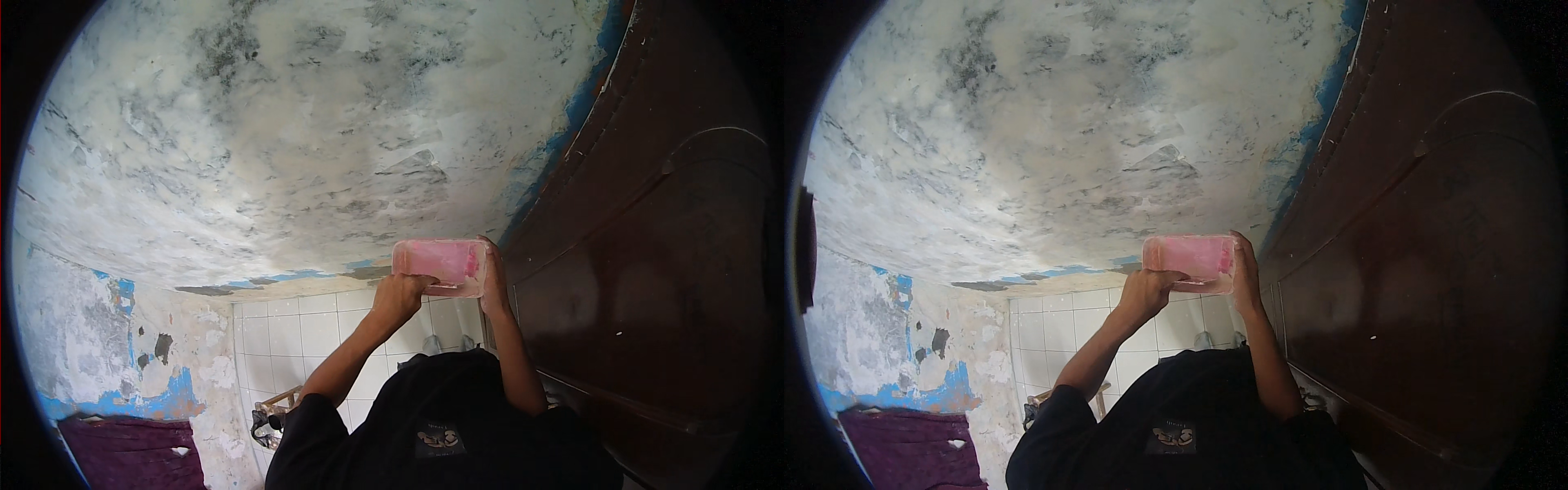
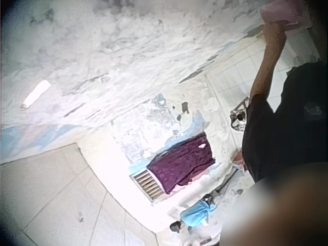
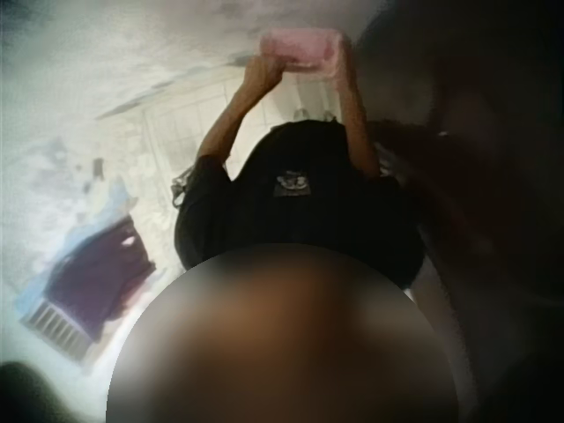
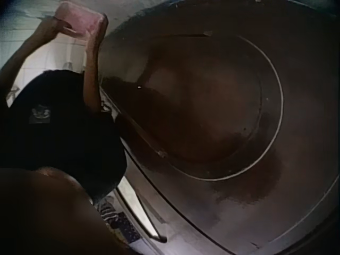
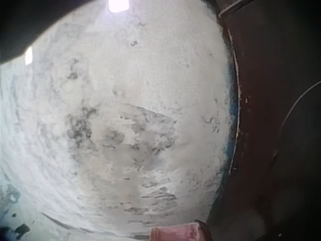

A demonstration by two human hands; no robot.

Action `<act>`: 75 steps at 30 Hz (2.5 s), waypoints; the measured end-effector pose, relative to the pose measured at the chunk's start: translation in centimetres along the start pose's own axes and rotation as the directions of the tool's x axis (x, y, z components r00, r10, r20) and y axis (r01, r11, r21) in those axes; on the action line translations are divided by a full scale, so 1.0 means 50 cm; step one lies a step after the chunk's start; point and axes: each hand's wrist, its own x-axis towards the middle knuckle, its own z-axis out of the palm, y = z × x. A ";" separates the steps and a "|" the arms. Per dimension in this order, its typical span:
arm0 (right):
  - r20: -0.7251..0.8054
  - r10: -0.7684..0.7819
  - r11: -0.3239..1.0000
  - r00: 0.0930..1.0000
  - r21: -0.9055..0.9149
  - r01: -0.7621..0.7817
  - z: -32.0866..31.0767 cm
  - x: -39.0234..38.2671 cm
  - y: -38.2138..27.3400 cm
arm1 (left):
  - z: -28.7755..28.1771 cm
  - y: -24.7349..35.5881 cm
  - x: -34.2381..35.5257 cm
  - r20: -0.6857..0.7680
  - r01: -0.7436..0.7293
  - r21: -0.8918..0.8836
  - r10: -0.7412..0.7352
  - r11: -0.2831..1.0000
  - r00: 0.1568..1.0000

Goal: The person patches a damaged wall by applying putty from a plastic container to the wall with a putty knife.

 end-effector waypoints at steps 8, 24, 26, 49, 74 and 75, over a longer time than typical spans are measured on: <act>0.042 -0.061 0.990 0.997 -0.126 0.066 0.030 -0.007 -0.037 | -0.030 0.007 0.025 -0.080 -0.034 -0.140 0.023 0.990 0.997; 0.041 -0.005 1.000 0.999 -0.013 0.005 0.018 -0.001 -0.025 | -0.025 0.013 0.020 -0.107 -0.162 0.082 0.171 0.983 0.980; 0.033 0.003 1.000 0.999 -0.019 -0.003 0.016 -0.003 -0.025 | -0.019 0.006 0.020 -0.095 -0.146 0.054 0.151 0.988 0.984; 0.018 0.061 0.997 0.998 0.040 -0.062 0.044 -0.010 -0.046 | -0.075 0.067 0.027 -0.059 -0.222 -0.061 0.219 0.973 0.974; -0.012 0.094 0.988 0.995 0.121 -0.092 0.052 -0.007 -0.062 | -0.118 0.029 0.035 -0.068 -0.119 0.021 0.120 0.993 0.991; -0.008 0.037 0.996 0.999 0.078 -0.036 0.047 -0.007 -0.060 | -0.131 0.027 0.039 -0.082 -0.093 -0.043 0.089 0.995 0.993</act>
